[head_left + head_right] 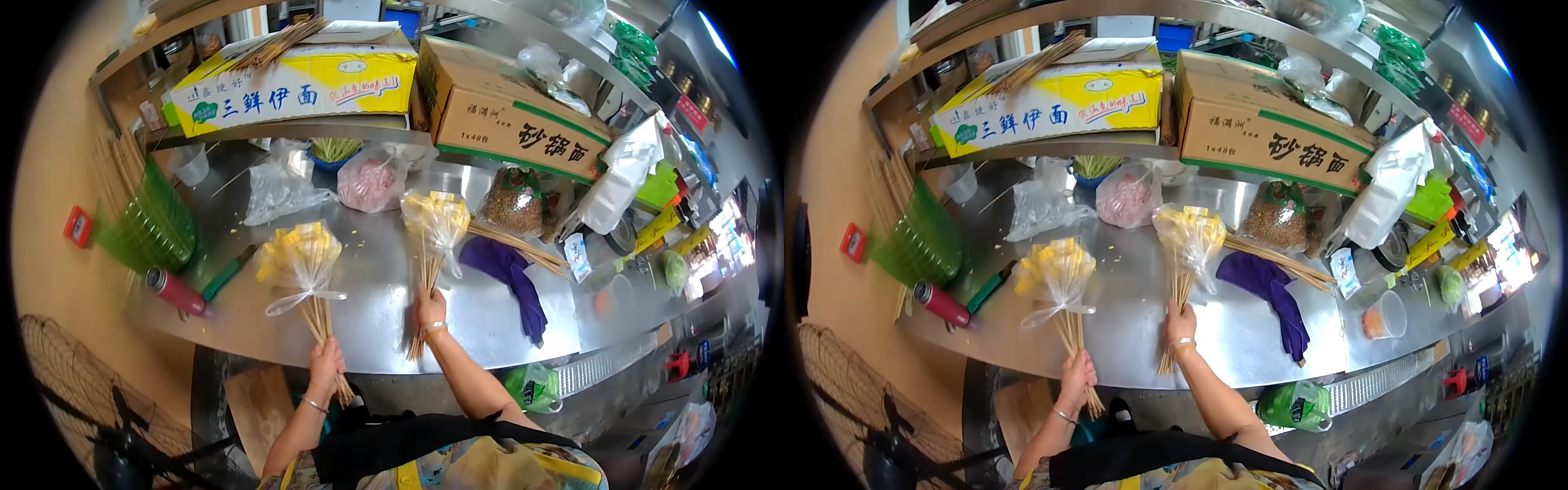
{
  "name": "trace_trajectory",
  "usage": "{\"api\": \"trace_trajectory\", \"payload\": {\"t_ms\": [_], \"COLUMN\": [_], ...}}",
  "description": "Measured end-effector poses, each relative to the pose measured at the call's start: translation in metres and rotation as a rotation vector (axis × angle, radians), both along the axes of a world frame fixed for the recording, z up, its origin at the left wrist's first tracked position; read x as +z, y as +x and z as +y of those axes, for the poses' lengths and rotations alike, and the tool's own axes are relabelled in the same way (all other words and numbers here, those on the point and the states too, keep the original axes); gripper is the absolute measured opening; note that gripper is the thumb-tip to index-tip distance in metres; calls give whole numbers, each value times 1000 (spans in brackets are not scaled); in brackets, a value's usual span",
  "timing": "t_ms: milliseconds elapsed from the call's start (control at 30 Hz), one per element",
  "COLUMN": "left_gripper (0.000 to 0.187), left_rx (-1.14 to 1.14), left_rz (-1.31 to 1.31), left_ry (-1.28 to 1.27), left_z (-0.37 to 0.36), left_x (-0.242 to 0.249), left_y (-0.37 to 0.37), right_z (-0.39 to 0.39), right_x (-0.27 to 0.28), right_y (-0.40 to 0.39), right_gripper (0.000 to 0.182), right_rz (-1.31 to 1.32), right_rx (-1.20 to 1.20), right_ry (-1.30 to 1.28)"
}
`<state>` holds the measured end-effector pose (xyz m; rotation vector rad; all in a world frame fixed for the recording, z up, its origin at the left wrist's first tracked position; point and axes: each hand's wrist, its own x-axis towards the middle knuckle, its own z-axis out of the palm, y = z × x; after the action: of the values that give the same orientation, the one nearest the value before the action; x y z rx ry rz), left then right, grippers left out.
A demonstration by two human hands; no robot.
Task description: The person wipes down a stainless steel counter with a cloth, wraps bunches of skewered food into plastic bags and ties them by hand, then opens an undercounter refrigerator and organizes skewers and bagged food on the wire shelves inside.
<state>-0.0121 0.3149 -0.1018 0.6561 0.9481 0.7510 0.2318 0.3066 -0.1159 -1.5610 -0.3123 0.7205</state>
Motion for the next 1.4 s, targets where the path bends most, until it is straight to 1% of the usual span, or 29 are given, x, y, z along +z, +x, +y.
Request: {"api": "trace_trajectory", "payload": {"t_ms": [67, 100, 167, 233, 300, 367, 433, 467, 500, 533, 567, 633, 667, 700, 733, 800, 833, 867, 900, 967, 1000, 1033, 1067, 1100, 1133, 1233, 1300, 1367, 1400], "left_gripper": [20, 19, 17, 10, 19, 30, 36, 39, 43, 46, 38, 28, 28, 19, 17, 15, 13, 15, 20, 30, 30, 38, 37, 37, 37, 36, 36, 37, 37], "left_rx": [25, 20, 21, 31, -115, -186, -159, -162, -154, -231, -272, -329, -341, -320, -299, -294, -279, -246, -271, -299, -289, -292, -284, -276, -290, -299, -269, -260, -271], "left_rz": [-78, -83, -9, -19, -125, -94, -117, -132, -149, -215, -399, -596, -572, -462, -364, -349, -335, -314, -374, -372, -257, -207, -148, -90, -91, -75, -57, -28, -23], "left_ry": [-45, -30, 96, -41, 1, 3, 29, -26, -76, -146, -352, -491, -501, -401, -298, -295, -285, -287, -371, -391, -273, -254, -206, -152, -154, -105, -110, -105, -96], "left_z": [-22, -38, -63, -74, -70, -71, -80, -81, -81, -80, -72, -72, -76, -84, -89, -93, -93, -91, -89, -83, -99, -94, -97, -99, -96, -93, -94, -86, -81], "left_x": [-13, -14, -9, 3, -25, -33, -16, -10, -6, -5, -17, -20, -15, -5, -1, -5, -9, -17, -22, -32, -13, -21, -24, -25, -30, -44, -40, -42, -43], "left_y": [17, 27, 53, 65, 50, 43, 51, 53, 53, 51, 40, 42, 42, 45, 50, 49, 44, 38, 33, 25, 40, 35, 36, 37, 34, 32, 34, 25, 21], "right_z": [-34, -47, -62, -70, -73, -86, -98, -109, -120, -131, -154, -202, -219, -228, -228, -224, -212, -188, -168, -142, -138, -135, -130, -127, -124, -145, -128, -117, -116], "right_x": [36, 33, 20, -16, -17, 39, 46, 29, 4, -12, -8, -25, -56, -89, -101, -118, -124, -127, -132, -155, -164, -172, -177, -181, -186, -135, -142, -168, -181], "right_y": [-34, -49, -73, -77, -63, -46, -37, -42, -51, -57, -54, -54, -58, -63, -62, -56, -55, -54, -54, -56, -58, -59, -58, -60, -63, -51, -60, -71, -78], "right_gripper": [26, 24, 26, 37, 46, 47, 44, 44, 40, 37, 31, 32, 35, 37, 37, 48, 48, 49, 53, 65, 67, 69, 63, 63, 58, 40, 30, 27, 27], "right_rz": [97, 169, 250, -528, -281, -393, -387, -350, -497, -646, -448, 530, 807, 1073, 1077, 1733, 1736, 1791, 1841, 1997, 1983, 1962, 1981, 1979, 2107, 2010, 2016, 1989, 1935], "right_rx": [93, 142, 298, 353, 590, 797, 855, 814, 635, 453, 448, 546, 345, 136, 124, -269, -283, -427, -577, -668, -587, -504, -593, -603, -539, -576, -906, -920, -805], "right_ry": [14, 46, -31, -127, -123, -315, -272, -285, -101, 79, 276, 226, 209, 190, 199, 290, 306, 294, 283, 254, 221, 186, 105, 122, 557, 781, 676, 654, 708]}}
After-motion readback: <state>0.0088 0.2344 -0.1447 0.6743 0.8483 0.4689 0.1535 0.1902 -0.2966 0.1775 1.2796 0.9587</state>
